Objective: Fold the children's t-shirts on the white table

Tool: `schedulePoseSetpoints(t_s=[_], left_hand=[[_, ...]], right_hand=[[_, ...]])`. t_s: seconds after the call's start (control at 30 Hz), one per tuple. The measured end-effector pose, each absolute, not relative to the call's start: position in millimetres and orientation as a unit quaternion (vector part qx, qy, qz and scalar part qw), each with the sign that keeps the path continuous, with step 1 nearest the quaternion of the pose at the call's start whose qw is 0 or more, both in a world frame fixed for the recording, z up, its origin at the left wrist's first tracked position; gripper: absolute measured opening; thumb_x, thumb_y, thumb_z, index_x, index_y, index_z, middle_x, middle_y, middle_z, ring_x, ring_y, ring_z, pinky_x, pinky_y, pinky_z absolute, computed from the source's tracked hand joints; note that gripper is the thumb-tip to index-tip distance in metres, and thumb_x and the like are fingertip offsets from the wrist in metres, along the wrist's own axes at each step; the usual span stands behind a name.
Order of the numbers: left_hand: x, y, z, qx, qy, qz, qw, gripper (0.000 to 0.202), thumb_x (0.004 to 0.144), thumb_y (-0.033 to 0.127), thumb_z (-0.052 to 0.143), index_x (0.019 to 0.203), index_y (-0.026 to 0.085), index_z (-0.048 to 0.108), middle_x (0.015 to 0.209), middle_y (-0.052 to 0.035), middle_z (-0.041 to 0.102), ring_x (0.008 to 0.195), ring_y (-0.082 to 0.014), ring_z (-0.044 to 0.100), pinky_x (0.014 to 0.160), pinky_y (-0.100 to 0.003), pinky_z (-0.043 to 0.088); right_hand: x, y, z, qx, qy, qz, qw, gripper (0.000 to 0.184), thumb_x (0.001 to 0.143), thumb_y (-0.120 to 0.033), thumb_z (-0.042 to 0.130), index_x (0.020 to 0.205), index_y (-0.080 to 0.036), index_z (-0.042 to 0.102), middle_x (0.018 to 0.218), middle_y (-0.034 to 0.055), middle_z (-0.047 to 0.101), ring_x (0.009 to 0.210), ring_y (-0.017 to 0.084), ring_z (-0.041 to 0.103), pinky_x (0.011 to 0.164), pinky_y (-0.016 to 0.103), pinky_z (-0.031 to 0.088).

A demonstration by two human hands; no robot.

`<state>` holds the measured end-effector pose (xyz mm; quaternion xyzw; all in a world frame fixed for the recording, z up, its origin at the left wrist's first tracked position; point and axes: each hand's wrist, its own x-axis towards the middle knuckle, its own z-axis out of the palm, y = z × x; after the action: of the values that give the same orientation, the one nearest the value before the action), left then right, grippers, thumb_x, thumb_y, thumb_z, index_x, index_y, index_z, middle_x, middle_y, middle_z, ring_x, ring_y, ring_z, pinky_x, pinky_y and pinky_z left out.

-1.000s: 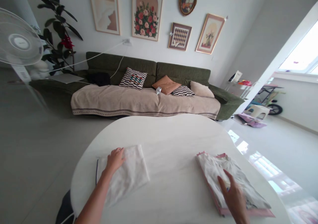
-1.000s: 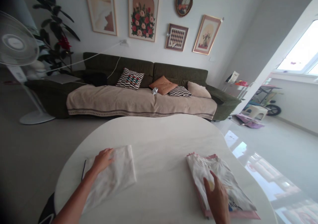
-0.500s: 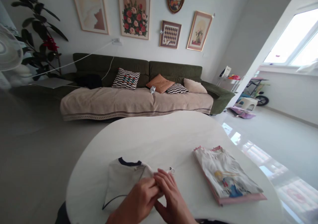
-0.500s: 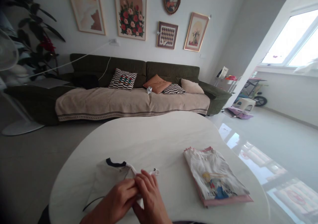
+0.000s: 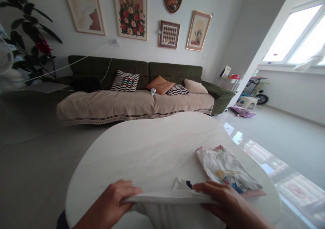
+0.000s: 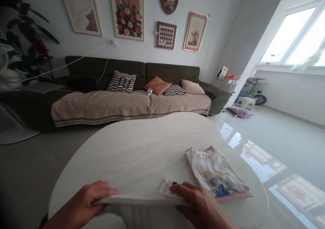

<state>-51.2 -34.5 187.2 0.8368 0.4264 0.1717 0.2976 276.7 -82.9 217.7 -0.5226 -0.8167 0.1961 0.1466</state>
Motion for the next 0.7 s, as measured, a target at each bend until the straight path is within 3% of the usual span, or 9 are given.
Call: schedulePoseSetpoints(t_s=[0.1,0.2,0.27,0.37,0.43,0.57,0.7], left_hand=[[-60.0,-2.8,183.0,0.806,0.484,0.252,0.227,0.024,0.081,0.025,0.048,0.099,0.028,0.064,0.094,0.0008,0.064,0.087,-0.014,0.057,0.078,-0.02,0.041],[-48.6,35.5,185.5,0.774,0.524,0.333,0.127,0.024,0.079,0.022,0.046,0.093,0.021,0.066,0.084,-0.002,0.064,0.078,-0.0151,0.058,0.072,-0.023,0.044],[-33.8,50.1,198.1,0.726,0.524,0.445,0.019,0.026,0.078,0.021,0.046,0.095,0.018,0.066,0.081,-0.0031,0.062,0.075,-0.0151,0.057,0.071,-0.023,0.044],[-16.1,45.3,228.5,0.617,0.469,0.613,-0.153,0.032,0.078,0.017,0.046,0.105,0.02,0.063,0.087,-0.0036,0.058,0.081,-0.0146,0.054,0.079,-0.025,0.042],[-12.6,31.8,242.7,0.569,0.438,0.662,-0.216,0.039,0.076,0.012,0.045,0.11,0.022,0.06,0.091,-0.0033,0.054,0.083,-0.0142,0.053,0.081,-0.027,0.042],[-21.2,8.6,212.7,0.63,0.465,0.603,-0.151,0.045,0.073,0.009,0.042,0.112,0.025,0.058,0.095,-0.0031,0.052,0.086,-0.0148,0.052,0.082,-0.027,0.043],[-40.7,-11.4,109.9,0.721,0.546,0.422,0.065,0.045,0.074,0.011,0.039,0.111,0.026,0.058,0.095,-0.0041,0.057,0.09,-0.0161,0.055,0.081,-0.025,0.045]], right_hand=[[284.2,-62.0,203.3,-0.529,-0.813,0.147,0.192,0.027,0.081,-0.023,0.043,0.096,-0.027,0.065,0.08,0.0012,0.068,0.063,0.013,0.061,0.055,0.019,0.047],[280.4,-23.6,204.2,-0.539,-0.779,0.028,0.32,0.027,0.079,-0.019,0.041,0.083,-0.024,0.067,0.062,-0.0022,0.065,0.05,0.011,0.057,0.049,0.019,0.046],[275.2,-3.7,221.5,-0.56,-0.726,-0.04,0.396,0.032,0.08,-0.015,0.036,0.092,-0.02,0.065,0.071,0.0,0.067,0.054,0.01,0.058,0.054,0.021,0.047],[266.5,-2.7,256.5,-0.571,-0.605,-0.18,0.526,0.034,0.082,-0.012,0.035,0.105,-0.018,0.06,0.098,0.0054,0.064,0.079,0.013,0.061,0.072,0.026,0.048],[261.7,-18.1,265.2,-0.548,-0.522,-0.27,0.595,0.032,0.081,-0.012,0.04,0.105,-0.019,0.06,0.104,0.0057,0.062,0.091,0.016,0.059,0.081,0.03,0.046],[260.0,-50.1,205.7,-0.585,-0.53,-0.266,0.553,0.032,0.081,-0.016,0.043,0.108,-0.02,0.059,0.109,0.0067,0.061,0.096,0.019,0.059,0.087,0.034,0.045],[265.6,-70.2,78.7,-0.656,-0.601,-0.077,0.45,0.033,0.085,-0.029,0.038,0.11,-0.021,0.058,0.109,0.0066,0.062,0.098,0.02,0.06,0.081,0.031,0.051]])
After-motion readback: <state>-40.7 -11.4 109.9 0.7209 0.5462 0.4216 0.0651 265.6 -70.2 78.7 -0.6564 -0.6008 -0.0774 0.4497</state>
